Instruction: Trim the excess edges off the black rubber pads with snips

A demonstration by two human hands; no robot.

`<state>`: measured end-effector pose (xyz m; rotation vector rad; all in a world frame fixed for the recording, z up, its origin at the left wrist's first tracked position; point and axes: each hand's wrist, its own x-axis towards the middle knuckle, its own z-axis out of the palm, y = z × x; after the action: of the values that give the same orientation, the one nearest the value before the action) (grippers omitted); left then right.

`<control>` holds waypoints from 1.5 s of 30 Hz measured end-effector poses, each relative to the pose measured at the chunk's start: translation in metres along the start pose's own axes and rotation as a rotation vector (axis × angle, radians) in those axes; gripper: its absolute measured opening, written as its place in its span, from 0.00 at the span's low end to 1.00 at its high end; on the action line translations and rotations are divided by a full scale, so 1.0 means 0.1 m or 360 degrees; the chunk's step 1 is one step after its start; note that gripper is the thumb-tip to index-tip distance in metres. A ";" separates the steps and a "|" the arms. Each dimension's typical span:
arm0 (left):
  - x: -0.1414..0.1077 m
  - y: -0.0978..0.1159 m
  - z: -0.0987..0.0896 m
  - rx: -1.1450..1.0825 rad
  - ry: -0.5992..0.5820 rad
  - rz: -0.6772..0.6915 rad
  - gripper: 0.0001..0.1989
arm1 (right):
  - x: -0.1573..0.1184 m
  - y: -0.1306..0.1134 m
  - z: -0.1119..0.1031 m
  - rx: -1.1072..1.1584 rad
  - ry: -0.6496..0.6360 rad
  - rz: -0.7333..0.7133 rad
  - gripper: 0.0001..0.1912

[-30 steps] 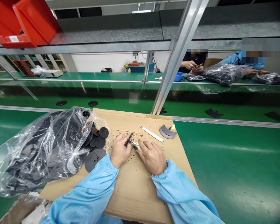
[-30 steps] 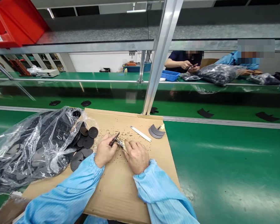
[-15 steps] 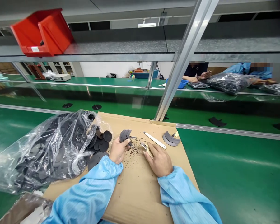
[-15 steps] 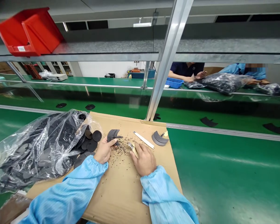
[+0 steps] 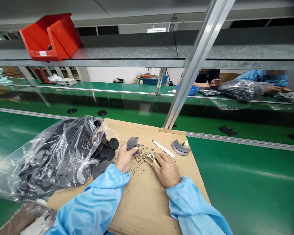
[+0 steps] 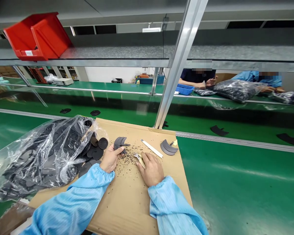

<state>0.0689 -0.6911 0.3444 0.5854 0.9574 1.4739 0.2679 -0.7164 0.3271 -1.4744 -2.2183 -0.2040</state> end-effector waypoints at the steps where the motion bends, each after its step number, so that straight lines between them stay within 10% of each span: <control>1: 0.00 0.00 0.00 0.0000 -0.0001 -0.0003 0.25 | 0.00 0.00 0.00 -0.0001 -0.0009 0.0008 0.22; 37: 0.02 -0.03 -0.02 -0.0072 -0.0040 -0.0068 0.19 | 0.02 -0.01 -0.06 0.0003 -0.0072 -0.0080 0.17; 45: -0.04 -0.03 0.08 0.0322 -0.0097 0.0243 0.15 | 0.14 -0.45 -0.37 0.0310 0.0508 -0.0215 0.15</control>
<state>0.0779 -0.6936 0.3467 0.8618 1.0397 1.4942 0.2341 -0.7365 0.3720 -1.1053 -2.0154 -0.2411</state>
